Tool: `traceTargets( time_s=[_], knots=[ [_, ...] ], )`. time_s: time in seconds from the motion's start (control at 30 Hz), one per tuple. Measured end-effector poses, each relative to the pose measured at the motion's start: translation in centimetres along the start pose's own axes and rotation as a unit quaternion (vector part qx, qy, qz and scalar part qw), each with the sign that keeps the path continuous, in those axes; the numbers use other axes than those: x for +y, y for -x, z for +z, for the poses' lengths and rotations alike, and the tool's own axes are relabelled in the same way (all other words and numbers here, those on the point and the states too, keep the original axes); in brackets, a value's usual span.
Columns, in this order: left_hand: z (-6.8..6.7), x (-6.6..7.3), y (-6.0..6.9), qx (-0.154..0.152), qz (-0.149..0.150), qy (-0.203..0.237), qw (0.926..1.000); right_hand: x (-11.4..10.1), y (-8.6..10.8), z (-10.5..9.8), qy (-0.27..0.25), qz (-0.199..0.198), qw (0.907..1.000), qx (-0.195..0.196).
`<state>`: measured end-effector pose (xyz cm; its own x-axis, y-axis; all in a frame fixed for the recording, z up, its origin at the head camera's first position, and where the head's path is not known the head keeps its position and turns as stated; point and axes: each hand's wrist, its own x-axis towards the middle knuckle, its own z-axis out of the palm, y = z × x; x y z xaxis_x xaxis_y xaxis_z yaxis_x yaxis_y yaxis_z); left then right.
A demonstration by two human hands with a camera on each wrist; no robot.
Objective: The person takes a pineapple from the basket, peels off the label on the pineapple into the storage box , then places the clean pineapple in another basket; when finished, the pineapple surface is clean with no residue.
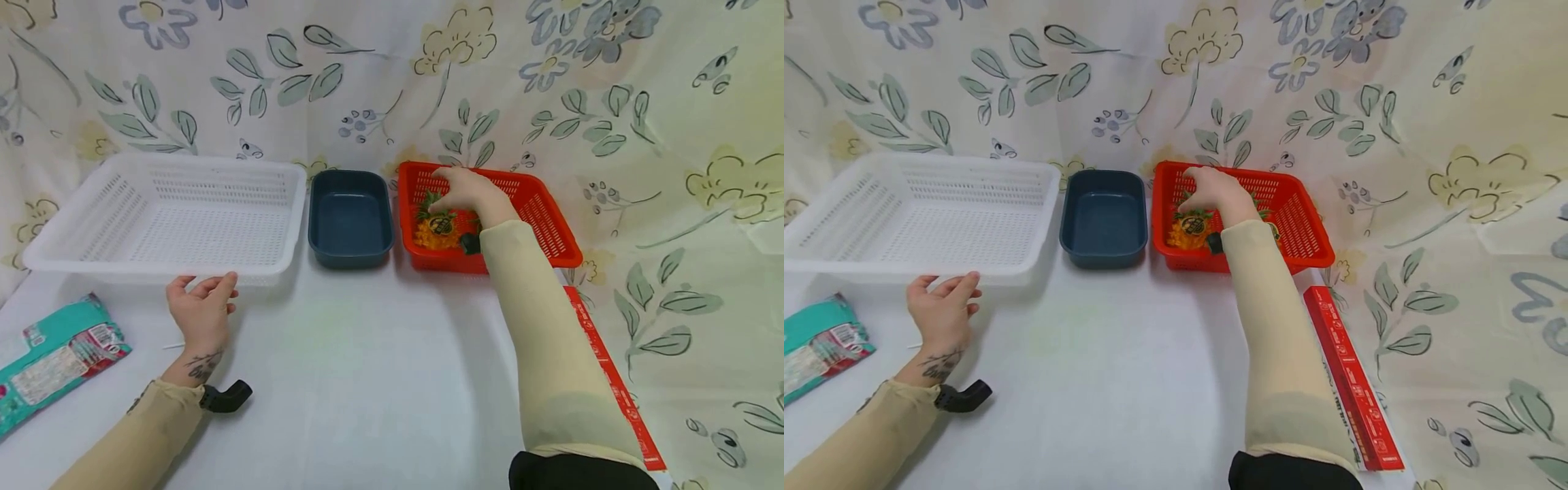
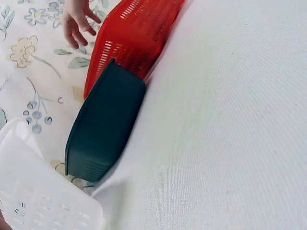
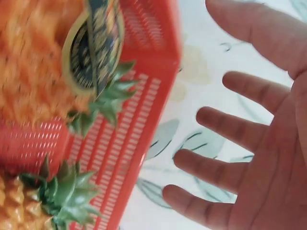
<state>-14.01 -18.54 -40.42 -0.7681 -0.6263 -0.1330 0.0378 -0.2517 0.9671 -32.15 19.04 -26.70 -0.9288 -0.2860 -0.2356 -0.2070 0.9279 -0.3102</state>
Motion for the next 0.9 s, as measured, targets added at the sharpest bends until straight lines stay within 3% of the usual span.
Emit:
traceTargets(
  time_s=[0.2,0.37,0.67,0.9],
  knots=[
    [0.0,-0.2,0.0,0.001,0.001,-0.005,1.0,0.3,-0.5,0.5,-0.003,0.048,0.9944,-0.094],
    [-0.1,-0.4,-0.2,-0.004,0.007,-0.002,1.0,0.0,-0.6,0.8,0.014,0.074,0.9865,-0.145],
    [-0.1,-0.3,-0.1,-0.007,0.014,0.001,0.9999,-0.8,-1.4,1.2,0.009,0.116,0.9804,-0.159],
    [0.0,-0.3,-0.1,-0.01,0.025,0.006,0.9996,-1.4,-1.8,1.7,-0.039,0.166,0.9722,-0.16]
  ],
)
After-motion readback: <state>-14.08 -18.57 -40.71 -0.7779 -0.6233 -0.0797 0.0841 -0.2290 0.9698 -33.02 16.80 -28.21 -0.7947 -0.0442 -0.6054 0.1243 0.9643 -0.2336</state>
